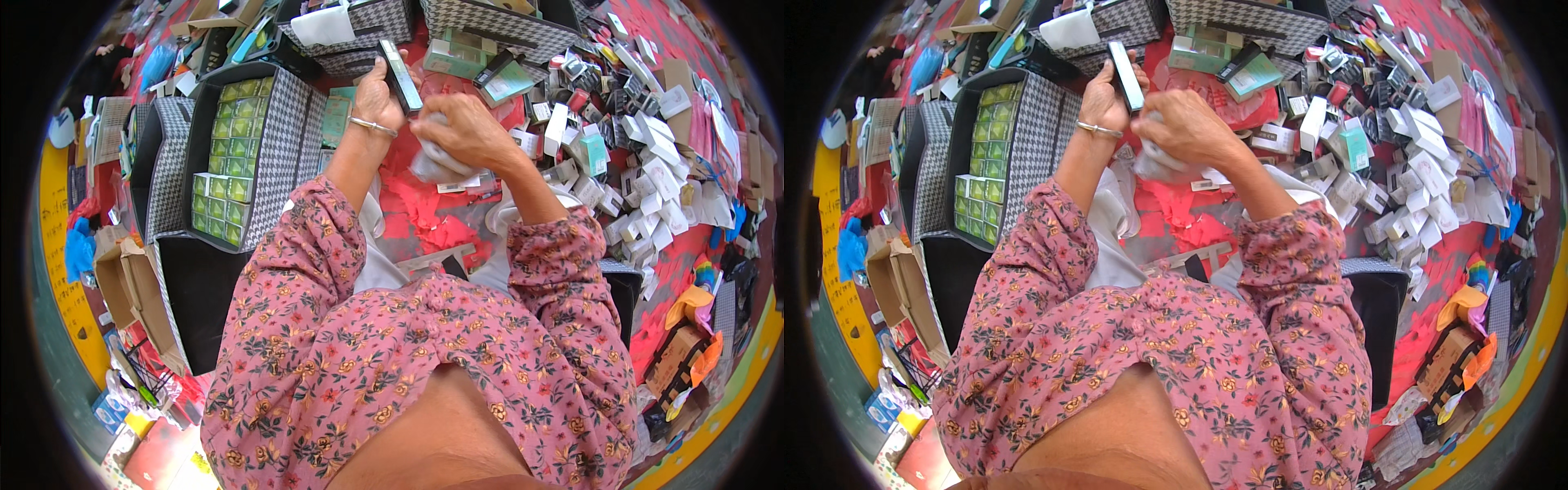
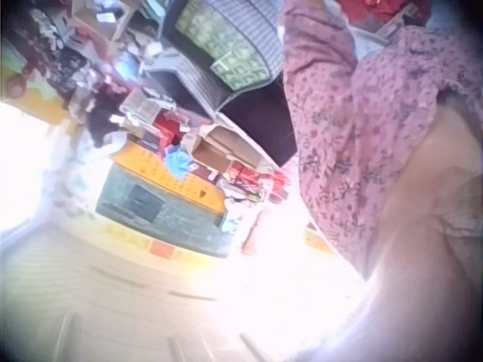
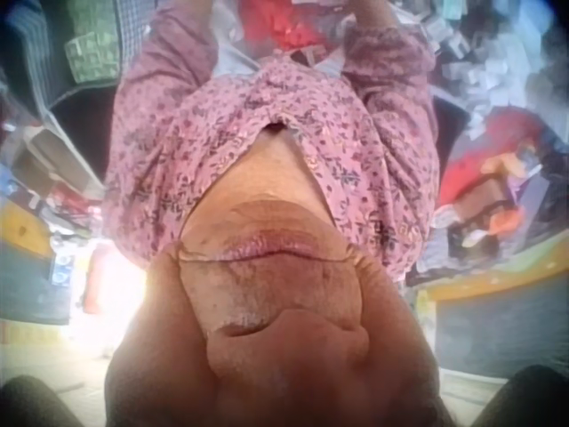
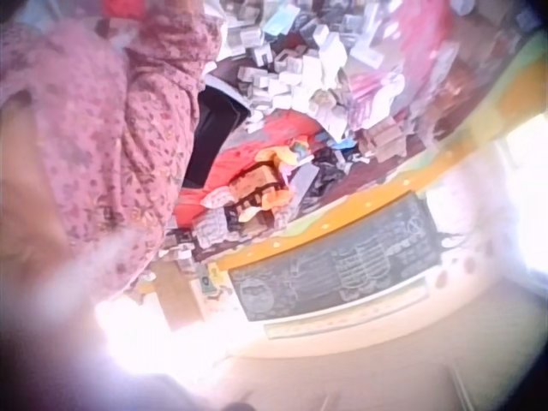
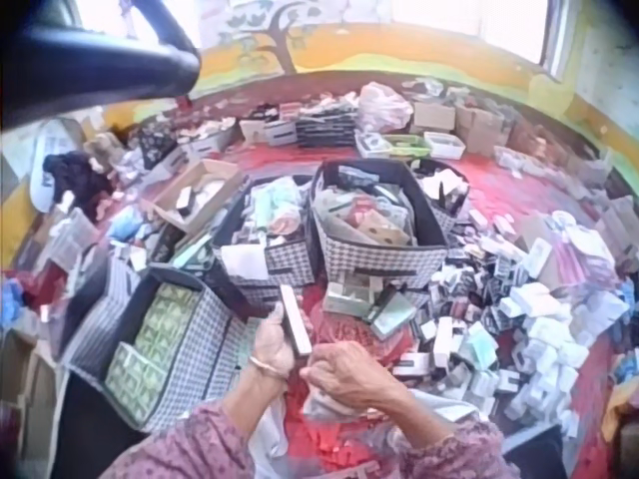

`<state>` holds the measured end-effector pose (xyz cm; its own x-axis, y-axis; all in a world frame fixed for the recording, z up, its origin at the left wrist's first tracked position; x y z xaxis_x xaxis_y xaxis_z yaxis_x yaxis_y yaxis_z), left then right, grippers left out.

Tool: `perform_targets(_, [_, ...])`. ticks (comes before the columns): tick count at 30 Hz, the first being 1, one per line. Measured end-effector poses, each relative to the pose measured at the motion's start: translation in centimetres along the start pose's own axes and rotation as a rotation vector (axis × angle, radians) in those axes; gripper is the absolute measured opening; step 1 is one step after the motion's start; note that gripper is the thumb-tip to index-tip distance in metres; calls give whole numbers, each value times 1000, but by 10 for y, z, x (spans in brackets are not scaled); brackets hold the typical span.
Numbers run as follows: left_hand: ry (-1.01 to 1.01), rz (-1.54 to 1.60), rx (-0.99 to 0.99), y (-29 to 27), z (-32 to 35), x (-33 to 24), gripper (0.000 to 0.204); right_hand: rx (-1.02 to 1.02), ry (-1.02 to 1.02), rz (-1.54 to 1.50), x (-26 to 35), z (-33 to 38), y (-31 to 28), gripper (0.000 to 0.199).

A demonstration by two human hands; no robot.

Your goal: The person picks up various small boxes and items from a floor littered with packaging materials, wipes each item with a cloth, and places them into a larger bin.

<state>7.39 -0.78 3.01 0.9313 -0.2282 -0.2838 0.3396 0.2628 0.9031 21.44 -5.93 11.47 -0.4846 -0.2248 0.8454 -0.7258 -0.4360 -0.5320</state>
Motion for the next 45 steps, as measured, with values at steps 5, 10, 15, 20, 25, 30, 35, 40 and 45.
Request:
perform_targets(5, [-89, 9, 129, 33, -1, 18, 34, -241, 397, -246, -32, 10, -40, 35])
perform_targets(10, [-401, -126, 182, 35, 24, 45, 48, -885, -26, 257, -49, 31, -54, 25])
perform_targets(15, [-330, -707, 334, 7, 60, 64, 34, -966, 238, -152, -65, 23, 5, 33])
perform_targets(20, [-500, -718, 124, -9, 81, 84, 31, -667, 514, -507, -43, 100, 7, 43])
perform_targets(25, [-614, -639, -19, -4, 97, 81, 36, -866, 474, -126, -70, 229, -24, 43])
perform_targets(30, [-643, -500, 47, -30, 81, 55, 38, -1280, 1231, 745, -93, 457, -90, 49])
perform_targets(35, [-621, -524, 141, -22, 65, 64, 36, -1243, 2151, 634, -114, 660, -15, 80])
perform_targets(40, [-626, -581, 127, 9, 71, 85, 35, -1063, 2172, 68, -164, 712, -3, 44])
perform_targets(45, [-586, -594, 112, 5, 63, 82, 29, -1324, 1907, 226, -144, 749, -69, 23])
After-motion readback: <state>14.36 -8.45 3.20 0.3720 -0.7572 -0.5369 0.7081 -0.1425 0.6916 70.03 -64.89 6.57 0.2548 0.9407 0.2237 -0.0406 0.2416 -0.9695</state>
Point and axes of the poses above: each hand's wrist, its own z-axis away from the middle knuckle, its own y-axis out of the palm, x = y × z, the point moved 3 cm from there along -z, towards the middle knuckle, and after that the axes turned 7 degrees about y, right-handed, at the moved point
